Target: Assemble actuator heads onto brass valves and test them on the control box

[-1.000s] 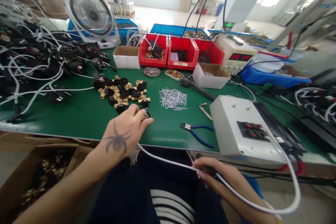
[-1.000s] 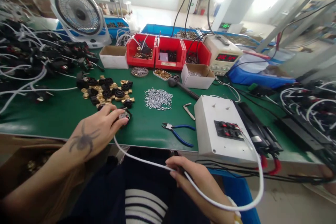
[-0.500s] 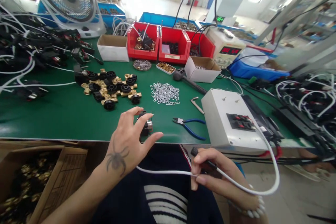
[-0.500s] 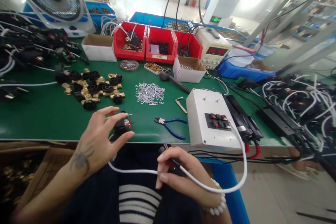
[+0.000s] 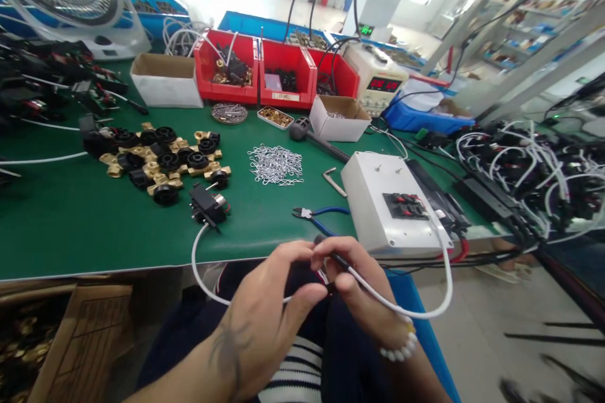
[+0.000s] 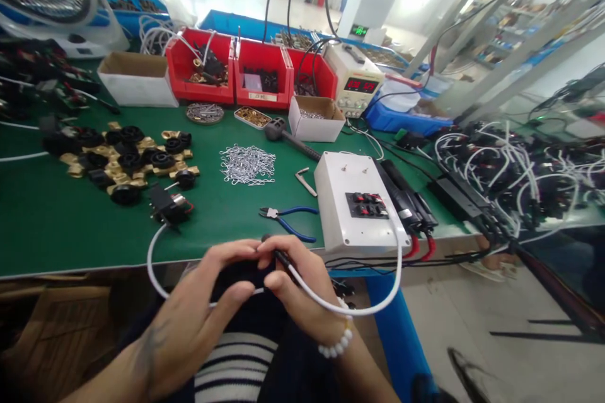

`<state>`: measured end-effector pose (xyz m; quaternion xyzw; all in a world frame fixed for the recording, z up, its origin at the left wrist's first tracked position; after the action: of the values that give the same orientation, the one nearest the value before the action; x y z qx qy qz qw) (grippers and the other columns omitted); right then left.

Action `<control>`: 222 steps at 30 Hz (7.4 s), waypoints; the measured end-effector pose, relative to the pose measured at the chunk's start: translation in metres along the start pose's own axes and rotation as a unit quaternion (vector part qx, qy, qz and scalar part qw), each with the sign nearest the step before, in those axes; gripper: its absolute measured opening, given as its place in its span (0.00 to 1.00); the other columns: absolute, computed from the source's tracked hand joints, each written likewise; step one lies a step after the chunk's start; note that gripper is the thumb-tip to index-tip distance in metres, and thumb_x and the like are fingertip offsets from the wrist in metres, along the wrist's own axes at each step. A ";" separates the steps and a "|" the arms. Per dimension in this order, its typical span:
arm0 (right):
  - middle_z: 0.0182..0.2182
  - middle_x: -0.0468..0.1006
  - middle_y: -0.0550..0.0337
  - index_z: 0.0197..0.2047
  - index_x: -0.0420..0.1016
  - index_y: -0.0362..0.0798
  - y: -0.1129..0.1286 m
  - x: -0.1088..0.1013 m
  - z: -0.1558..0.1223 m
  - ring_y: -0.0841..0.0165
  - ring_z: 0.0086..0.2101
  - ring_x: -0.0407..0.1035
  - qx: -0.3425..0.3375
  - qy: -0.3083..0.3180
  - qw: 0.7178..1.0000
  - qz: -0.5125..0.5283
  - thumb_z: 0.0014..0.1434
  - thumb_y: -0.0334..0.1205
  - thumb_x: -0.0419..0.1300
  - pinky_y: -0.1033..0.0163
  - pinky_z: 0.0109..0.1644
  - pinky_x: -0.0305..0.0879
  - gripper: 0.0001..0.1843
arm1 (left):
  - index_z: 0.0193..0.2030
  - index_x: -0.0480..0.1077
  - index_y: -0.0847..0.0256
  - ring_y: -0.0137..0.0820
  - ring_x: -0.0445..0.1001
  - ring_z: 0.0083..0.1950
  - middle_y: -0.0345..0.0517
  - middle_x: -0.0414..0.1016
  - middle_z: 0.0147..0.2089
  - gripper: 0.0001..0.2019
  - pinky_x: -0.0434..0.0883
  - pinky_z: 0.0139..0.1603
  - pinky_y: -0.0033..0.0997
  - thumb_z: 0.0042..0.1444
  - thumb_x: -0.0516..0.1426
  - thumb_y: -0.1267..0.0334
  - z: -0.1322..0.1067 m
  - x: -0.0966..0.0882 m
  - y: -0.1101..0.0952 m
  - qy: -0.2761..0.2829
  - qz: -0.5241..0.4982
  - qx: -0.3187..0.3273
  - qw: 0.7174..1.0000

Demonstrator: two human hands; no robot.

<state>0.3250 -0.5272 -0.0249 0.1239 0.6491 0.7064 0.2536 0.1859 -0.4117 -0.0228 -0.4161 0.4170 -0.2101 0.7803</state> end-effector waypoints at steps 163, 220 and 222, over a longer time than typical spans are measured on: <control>0.45 0.82 0.64 0.53 0.72 0.58 0.017 0.041 0.009 0.64 0.45 0.79 -0.006 -0.042 0.987 0.152 0.45 0.40 0.78 0.62 0.48 0.78 0.33 | 0.38 0.67 0.54 0.20 0.71 0.47 0.33 0.69 0.43 0.07 0.70 0.47 0.16 0.64 0.55 0.72 -0.005 -0.038 -0.013 -0.151 -0.040 -0.056 0.986; 0.51 0.79 0.67 0.62 0.69 0.65 0.001 0.038 0.001 0.68 0.50 0.75 -0.036 0.024 0.999 0.013 0.46 0.32 0.76 0.67 0.58 0.70 0.42 | 0.47 0.71 0.57 0.31 0.70 0.49 0.45 0.73 0.46 0.07 0.72 0.52 0.31 0.64 0.57 0.71 0.002 -0.052 0.000 -0.063 0.117 0.159 0.978; 0.51 0.79 0.65 0.61 0.70 0.63 0.000 0.041 0.006 0.67 0.50 0.75 -0.025 0.041 0.999 0.015 0.46 0.33 0.77 0.65 0.58 0.70 0.41 | 0.42 0.70 0.58 0.31 0.69 0.46 0.44 0.72 0.42 0.04 0.72 0.48 0.31 0.65 0.56 0.71 0.004 -0.052 0.001 -0.067 0.093 0.161 0.980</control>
<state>0.2936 -0.5009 -0.0304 0.0977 0.6392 0.7306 0.2192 0.1604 -0.3740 0.0019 -0.2569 0.3614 -0.1724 0.8796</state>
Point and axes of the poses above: each hand's wrist, its own z-axis towards the middle knuckle, its own x-axis out of the palm, y = z × x, the point moved 1 cm from there along z, towards the middle knuckle
